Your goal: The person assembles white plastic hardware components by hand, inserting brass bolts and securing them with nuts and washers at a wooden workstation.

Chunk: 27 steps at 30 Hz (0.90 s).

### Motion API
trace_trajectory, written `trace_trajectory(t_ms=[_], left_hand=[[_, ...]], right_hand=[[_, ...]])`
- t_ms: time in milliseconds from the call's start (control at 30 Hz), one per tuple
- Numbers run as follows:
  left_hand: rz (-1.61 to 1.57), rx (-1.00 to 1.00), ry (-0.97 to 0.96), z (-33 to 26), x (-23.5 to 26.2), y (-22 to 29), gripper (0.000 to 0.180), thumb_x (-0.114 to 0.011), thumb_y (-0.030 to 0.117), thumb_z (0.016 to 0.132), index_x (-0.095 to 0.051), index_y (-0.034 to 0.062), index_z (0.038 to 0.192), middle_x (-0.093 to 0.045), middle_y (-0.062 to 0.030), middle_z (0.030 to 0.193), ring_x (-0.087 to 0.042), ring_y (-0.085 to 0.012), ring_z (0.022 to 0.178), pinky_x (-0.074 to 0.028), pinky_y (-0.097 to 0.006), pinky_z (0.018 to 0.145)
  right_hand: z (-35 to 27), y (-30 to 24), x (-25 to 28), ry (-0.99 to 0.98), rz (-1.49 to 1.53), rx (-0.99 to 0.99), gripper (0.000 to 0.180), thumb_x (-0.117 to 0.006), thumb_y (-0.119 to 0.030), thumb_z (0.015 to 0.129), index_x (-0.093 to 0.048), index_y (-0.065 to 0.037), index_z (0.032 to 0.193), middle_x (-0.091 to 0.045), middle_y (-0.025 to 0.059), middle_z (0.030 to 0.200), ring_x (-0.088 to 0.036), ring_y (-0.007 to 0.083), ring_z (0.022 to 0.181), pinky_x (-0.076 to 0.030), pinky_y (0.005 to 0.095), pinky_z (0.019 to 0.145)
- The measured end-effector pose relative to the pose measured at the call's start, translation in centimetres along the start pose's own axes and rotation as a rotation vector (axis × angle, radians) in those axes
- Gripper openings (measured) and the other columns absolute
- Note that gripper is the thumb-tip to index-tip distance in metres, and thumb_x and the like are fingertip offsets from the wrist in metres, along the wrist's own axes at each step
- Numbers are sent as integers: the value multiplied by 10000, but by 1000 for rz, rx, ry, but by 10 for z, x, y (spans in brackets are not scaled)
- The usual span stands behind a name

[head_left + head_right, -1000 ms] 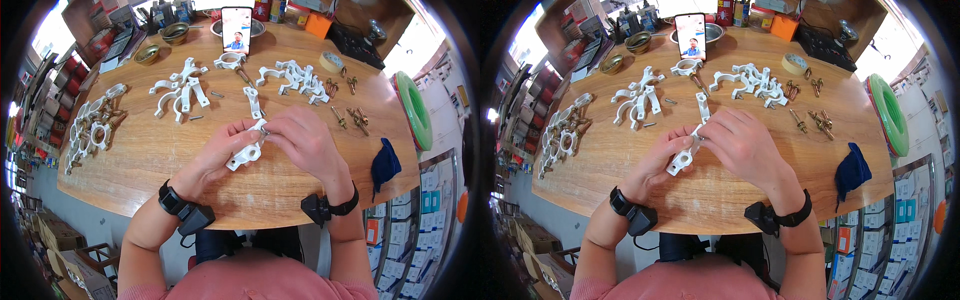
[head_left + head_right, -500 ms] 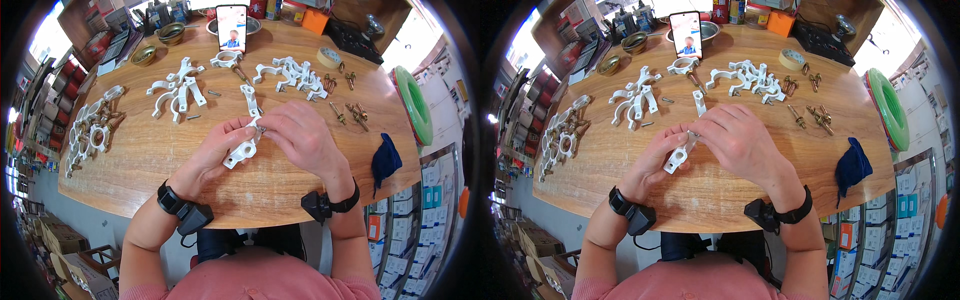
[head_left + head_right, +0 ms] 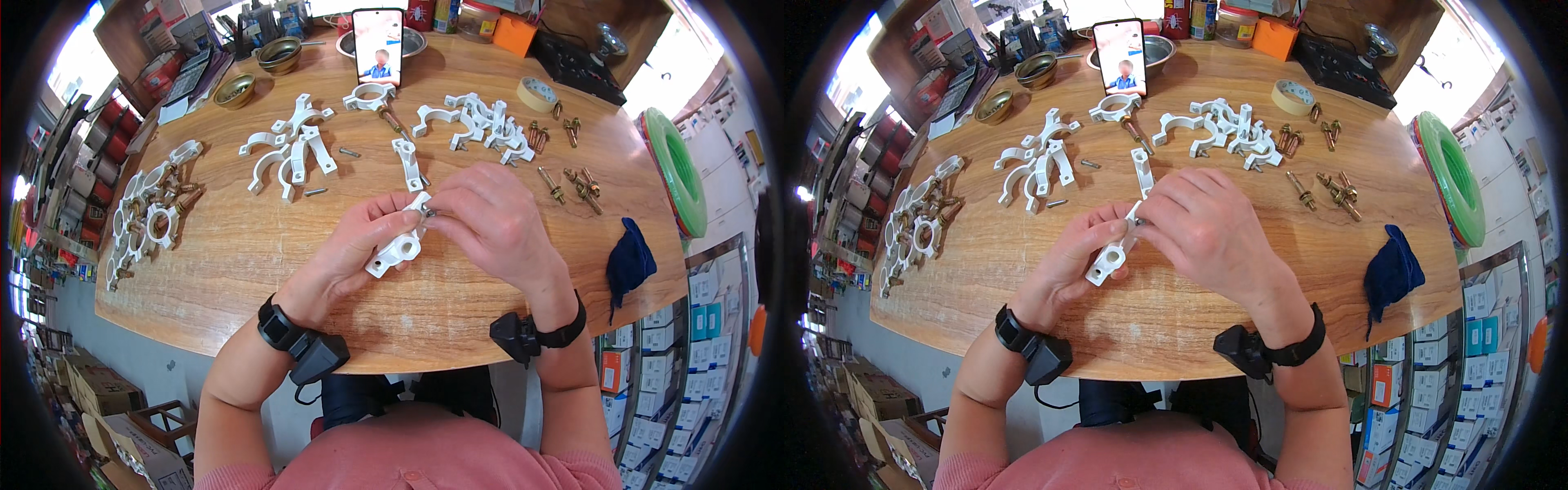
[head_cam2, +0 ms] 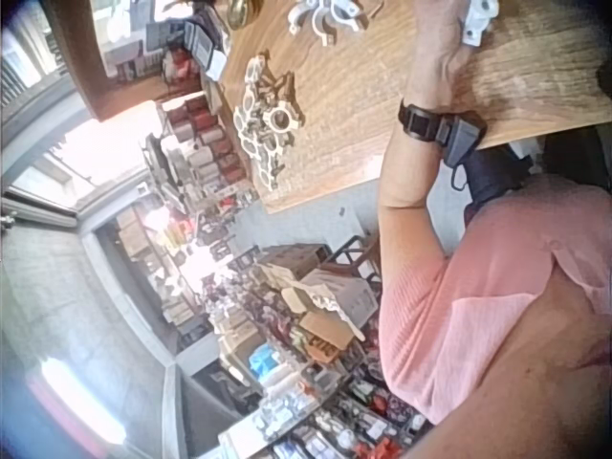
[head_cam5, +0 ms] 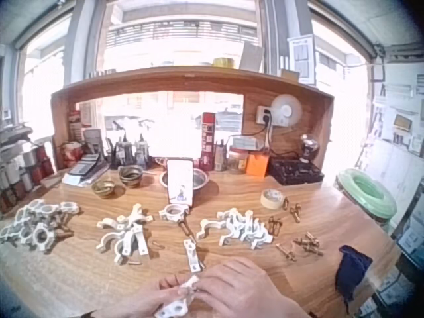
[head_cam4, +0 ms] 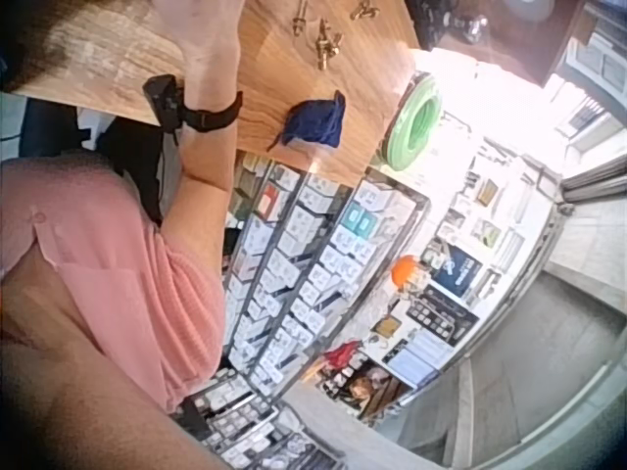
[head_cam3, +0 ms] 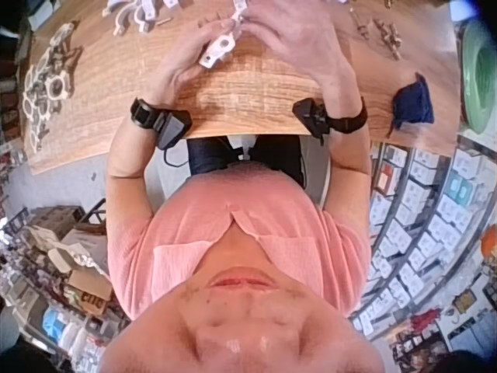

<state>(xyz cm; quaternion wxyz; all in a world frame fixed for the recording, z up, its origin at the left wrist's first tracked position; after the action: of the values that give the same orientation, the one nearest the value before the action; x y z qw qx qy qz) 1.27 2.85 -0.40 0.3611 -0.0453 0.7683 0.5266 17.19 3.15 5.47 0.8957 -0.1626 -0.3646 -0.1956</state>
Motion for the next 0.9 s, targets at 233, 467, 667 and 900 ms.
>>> trace_trajectory(t_ms=[233, 467, 667, 900], left_hand=[[-20, -8, 26, -1, -2, 1, 220, -549, 171, 817, -521, 30, 985, -550, 5, 704, -543, -53, 554, -480, -186, 440], [-20, -8, 42, -1, -4, 2, 203, -545, 161, 819, -521, 28, 971, -549, 3, 695, -545, -55, 554, -480, -187, 438], [10, -16, -14, 0, 0, 1, 213, -537, 154, 824, -516, 23, 991, -550, 0, 697, -549, -58, 558, -488, -195, 452], [-2, -22, 38, -2, -1, 2, 221, -544, 155, 821, -519, 22, 996, -549, 2, 703, -539, -57, 553, -470, -191, 449]], right_hand=[[1, -1, -1, 8, -48, 25, 138, -637, -136, 660, -552, -67, 745, -530, 47, 745, -521, 210, 726, -411, 312, 672], [2, -3, 2, -30, -82, -63, 111, -621, -105, 663, -563, -70, 751, -534, 44, 747, -523, 204, 719, -410, 306, 667], [1, -3, -1, 25, -50, 12, 117, -621, -109, 660, -566, -73, 757, -535, 40, 750, -523, 198, 718, -407, 302, 645], [1, -2, -2, 12, -81, 5, 128, -629, -124, 652, -554, -71, 742, -523, 42, 735, -518, 202, 709, -402, 308, 641]])
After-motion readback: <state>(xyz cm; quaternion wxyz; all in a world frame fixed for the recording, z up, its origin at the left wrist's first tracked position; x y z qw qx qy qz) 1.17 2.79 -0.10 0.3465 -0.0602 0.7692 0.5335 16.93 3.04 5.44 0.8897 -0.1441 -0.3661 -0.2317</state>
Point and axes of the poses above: each hand's wrist, its own z-axis towards the middle knuckle, its own x-axis out of the back of the hand, y = z × x, the point moved 2 cm from there along z, towards the middle knuckle
